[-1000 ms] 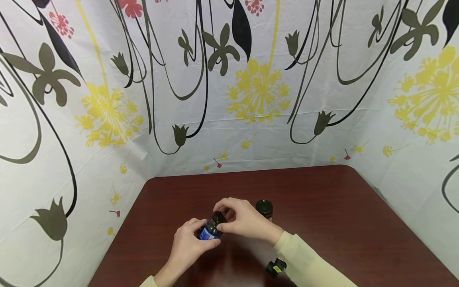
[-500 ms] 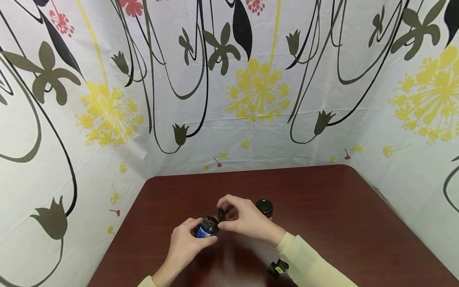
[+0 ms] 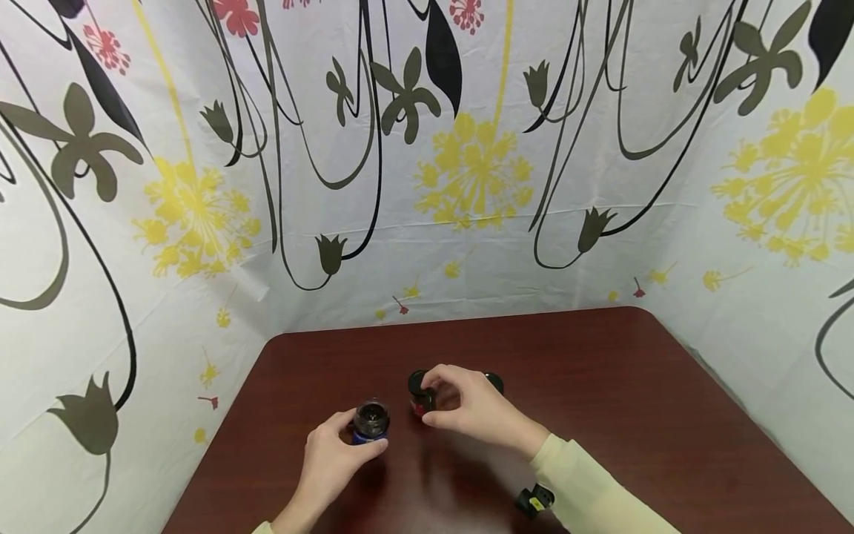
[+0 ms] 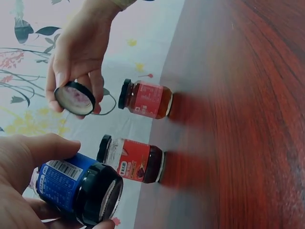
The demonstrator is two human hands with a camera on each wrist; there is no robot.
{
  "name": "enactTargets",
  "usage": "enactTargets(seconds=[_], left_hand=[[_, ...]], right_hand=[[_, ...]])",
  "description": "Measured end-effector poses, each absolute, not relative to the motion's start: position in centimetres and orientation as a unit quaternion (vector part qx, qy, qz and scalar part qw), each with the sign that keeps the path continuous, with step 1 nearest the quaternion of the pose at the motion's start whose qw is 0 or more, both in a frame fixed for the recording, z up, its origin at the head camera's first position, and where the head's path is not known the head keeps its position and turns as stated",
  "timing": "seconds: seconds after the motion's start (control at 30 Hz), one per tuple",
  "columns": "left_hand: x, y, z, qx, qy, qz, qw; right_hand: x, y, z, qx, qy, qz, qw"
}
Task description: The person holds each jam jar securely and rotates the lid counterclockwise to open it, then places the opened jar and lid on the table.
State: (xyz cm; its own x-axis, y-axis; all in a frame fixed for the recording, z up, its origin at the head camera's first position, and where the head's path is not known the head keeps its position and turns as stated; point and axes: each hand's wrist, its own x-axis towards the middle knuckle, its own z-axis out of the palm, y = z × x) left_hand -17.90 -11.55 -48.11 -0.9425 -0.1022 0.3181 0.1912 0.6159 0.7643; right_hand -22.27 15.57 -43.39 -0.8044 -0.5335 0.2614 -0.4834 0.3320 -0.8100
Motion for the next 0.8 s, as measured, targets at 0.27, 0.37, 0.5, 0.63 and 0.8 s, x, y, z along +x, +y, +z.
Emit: enactTargets(seconds=[0.27,0.37,0.5,0.63,0.8], left_hand=[[-18.5,-12.4,-48.5,-0.007,-0.884,-0.436,0.169],[-18.6,-12.7,-48.5,-0.003,-0.885,-0.436,0.164],[-18.9,-13.1,-48.6,-0.002,-0.883,-0.438,0.165],[-19.4,-13.5,-48.9,0.003,-0.882,-0.438,0.175],[-19.7,-14.3,-49.5,0.019,-0.881,-0.437,0.180]], right_hand=[[-22.4,17.2,-43.7,-0.312,0.831,-0.461,0.003],[-22.4,17.8,-43.7,-0.308,0.835,-0.455,-0.003],[-22.3,18.6,-43.8,-0.291,0.846,-0.446,-0.004],[-22.3,19.5,-43.8,-0.274,0.860,-0.431,-0.011],[-22.1,20.9,-44.0,-0.245,0.884,-0.395,-0.042]])
